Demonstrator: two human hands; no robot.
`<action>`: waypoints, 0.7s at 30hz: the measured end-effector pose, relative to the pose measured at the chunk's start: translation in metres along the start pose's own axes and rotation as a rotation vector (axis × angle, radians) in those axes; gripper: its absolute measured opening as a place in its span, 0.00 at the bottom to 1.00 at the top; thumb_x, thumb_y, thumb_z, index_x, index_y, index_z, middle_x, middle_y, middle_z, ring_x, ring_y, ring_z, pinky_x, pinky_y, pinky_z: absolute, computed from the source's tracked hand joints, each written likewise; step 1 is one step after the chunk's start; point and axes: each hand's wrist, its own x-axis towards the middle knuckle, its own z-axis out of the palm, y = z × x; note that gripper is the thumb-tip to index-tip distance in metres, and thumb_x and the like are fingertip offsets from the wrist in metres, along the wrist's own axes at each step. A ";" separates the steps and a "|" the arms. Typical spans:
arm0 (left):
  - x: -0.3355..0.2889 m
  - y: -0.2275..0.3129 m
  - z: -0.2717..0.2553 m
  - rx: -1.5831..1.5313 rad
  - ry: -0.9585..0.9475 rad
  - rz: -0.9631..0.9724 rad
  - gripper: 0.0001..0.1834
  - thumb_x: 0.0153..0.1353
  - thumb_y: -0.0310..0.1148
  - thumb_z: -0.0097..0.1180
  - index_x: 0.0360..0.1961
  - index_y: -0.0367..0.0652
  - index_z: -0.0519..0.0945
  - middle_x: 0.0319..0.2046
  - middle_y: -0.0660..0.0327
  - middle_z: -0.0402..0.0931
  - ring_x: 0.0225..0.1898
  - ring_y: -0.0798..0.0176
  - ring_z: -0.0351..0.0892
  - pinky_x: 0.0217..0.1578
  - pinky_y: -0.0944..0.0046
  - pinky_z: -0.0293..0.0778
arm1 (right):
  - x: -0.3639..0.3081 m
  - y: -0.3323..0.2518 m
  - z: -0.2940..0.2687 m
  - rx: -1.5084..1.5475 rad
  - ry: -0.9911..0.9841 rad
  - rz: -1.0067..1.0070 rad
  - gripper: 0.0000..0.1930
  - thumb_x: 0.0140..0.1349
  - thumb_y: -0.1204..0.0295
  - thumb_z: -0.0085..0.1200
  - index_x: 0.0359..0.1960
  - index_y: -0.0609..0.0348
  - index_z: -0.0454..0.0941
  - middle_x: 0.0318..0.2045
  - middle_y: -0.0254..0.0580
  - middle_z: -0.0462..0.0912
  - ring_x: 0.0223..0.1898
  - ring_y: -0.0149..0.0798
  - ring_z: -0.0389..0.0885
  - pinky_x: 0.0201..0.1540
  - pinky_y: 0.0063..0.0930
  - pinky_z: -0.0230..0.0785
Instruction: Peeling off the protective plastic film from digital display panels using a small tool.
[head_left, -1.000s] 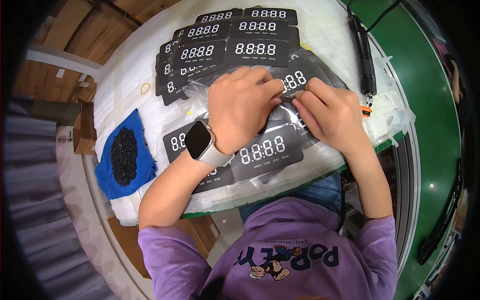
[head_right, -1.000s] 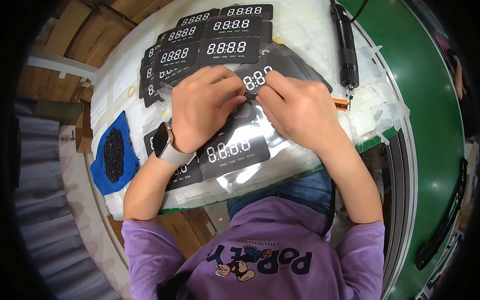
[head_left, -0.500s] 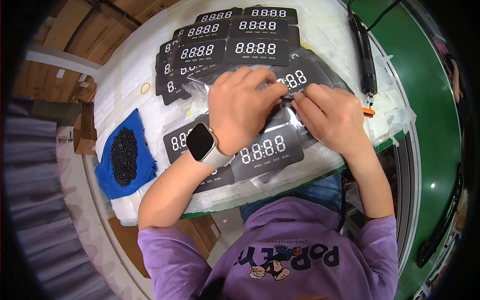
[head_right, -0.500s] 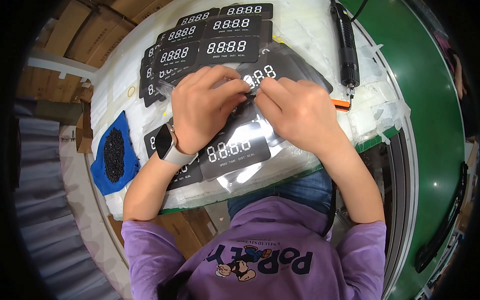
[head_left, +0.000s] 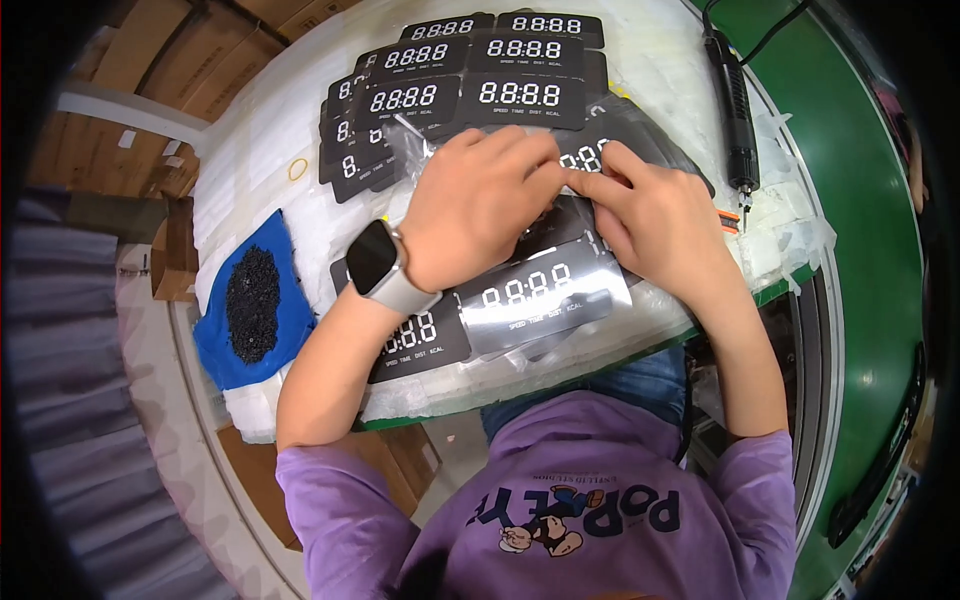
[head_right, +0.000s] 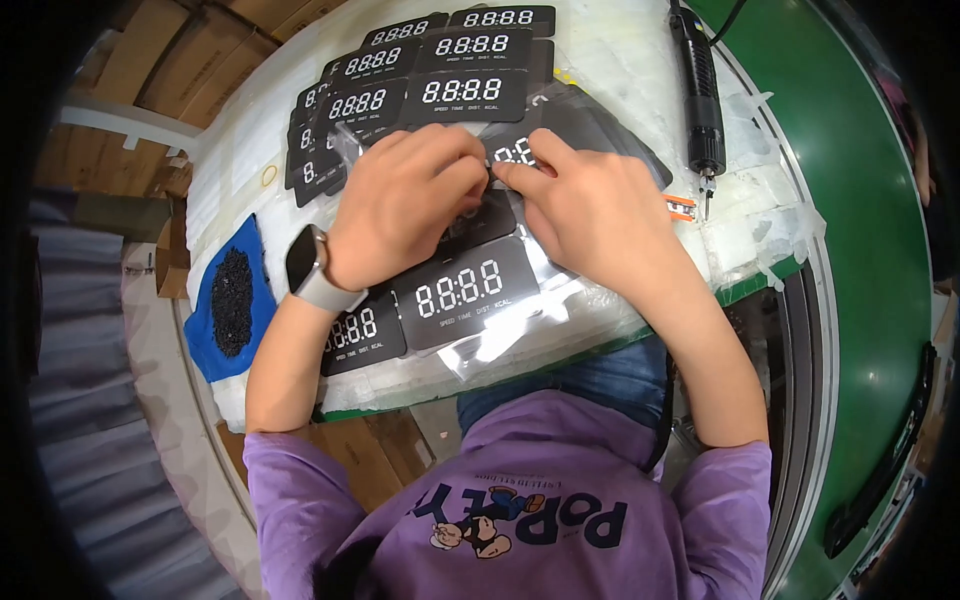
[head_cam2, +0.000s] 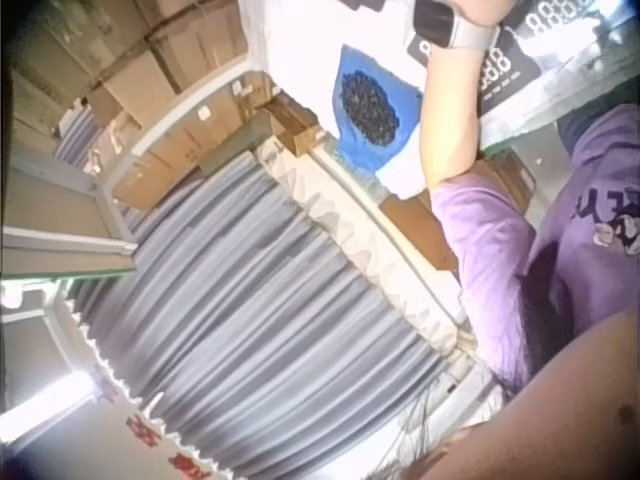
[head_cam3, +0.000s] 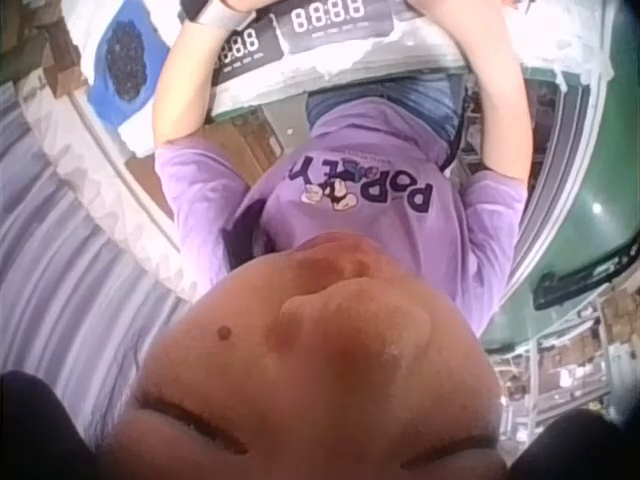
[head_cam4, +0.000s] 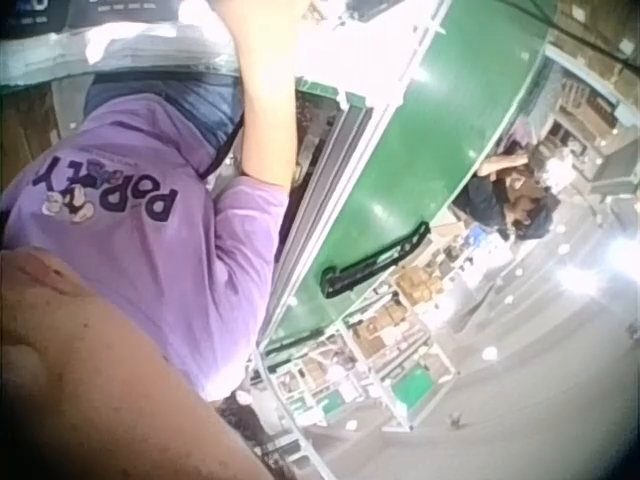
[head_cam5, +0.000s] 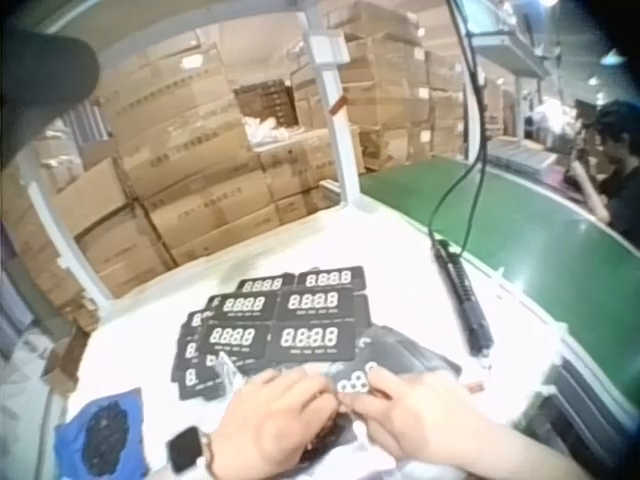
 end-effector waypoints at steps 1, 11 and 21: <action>-0.001 -0.004 -0.008 -0.055 -0.059 0.093 0.08 0.54 0.28 0.66 0.32 0.44 0.77 0.34 0.63 0.75 0.33 0.54 0.78 0.32 0.56 0.71 | 0.000 0.001 0.000 0.003 0.004 0.002 0.14 0.56 0.73 0.62 0.45 0.49 0.88 0.36 0.37 0.78 0.27 0.46 0.84 0.30 0.41 0.76; -0.041 -0.040 -0.167 -0.438 -0.540 -0.424 0.10 0.54 0.16 0.58 0.37 0.37 0.77 0.26 0.54 0.76 0.30 0.60 0.78 0.35 0.63 0.73 | -0.002 0.010 0.005 -0.055 0.023 -0.088 0.18 0.56 0.70 0.65 0.50 0.45 0.87 0.38 0.36 0.78 0.28 0.43 0.84 0.29 0.39 0.76; -0.020 -0.014 -0.153 -0.171 0.320 -0.594 0.14 0.66 0.35 0.63 0.31 0.36 0.76 0.22 0.70 0.66 0.28 0.76 0.63 0.29 0.71 0.59 | -0.006 0.016 -0.005 0.020 0.115 0.018 0.13 0.61 0.72 0.60 0.47 0.48 0.86 0.36 0.38 0.80 0.31 0.46 0.83 0.34 0.41 0.75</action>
